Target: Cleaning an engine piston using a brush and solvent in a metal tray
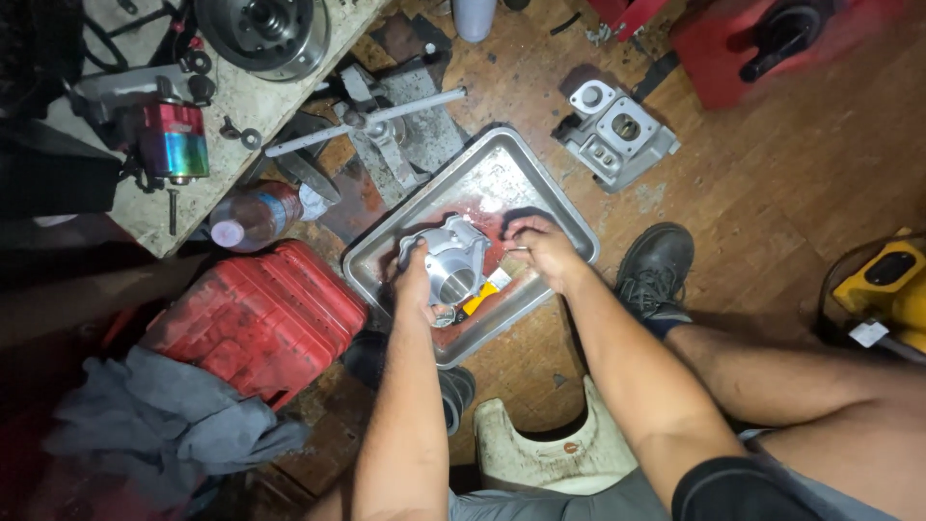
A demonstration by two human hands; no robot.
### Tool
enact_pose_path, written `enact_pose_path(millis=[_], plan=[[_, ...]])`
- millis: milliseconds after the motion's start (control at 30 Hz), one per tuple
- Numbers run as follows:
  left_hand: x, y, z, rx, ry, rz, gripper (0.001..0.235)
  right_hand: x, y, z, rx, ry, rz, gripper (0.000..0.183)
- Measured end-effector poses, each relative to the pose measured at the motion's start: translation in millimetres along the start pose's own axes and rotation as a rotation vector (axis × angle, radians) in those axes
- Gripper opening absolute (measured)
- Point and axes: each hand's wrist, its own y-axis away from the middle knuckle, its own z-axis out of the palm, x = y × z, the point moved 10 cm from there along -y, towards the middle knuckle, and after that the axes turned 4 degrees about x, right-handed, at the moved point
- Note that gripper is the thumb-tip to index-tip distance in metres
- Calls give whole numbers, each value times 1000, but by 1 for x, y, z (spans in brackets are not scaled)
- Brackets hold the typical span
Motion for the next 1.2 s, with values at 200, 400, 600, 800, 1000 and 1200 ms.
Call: enact_pose_path(millis=[200,400,600,800,1000,1200], plan=[[-3,-23,5,-1,-85,28,81,-34,41,24,238,1055,-425,51],[8,-36,2,25,-355,181,107,87,35,50,-177,1834,-865,27],[13,-44,10,67,-312,308,96,79,28,33,-50,1829,-1146,8],[18,-36,17,42,-397,399,94,15,45,-9,155,1364,-697,28],[17,-33,21,70,-265,413,101,-47,86,15,306,637,-713,21],[25,-10,18,94,-302,429,94,-46,79,44,143,502,-641,17]])
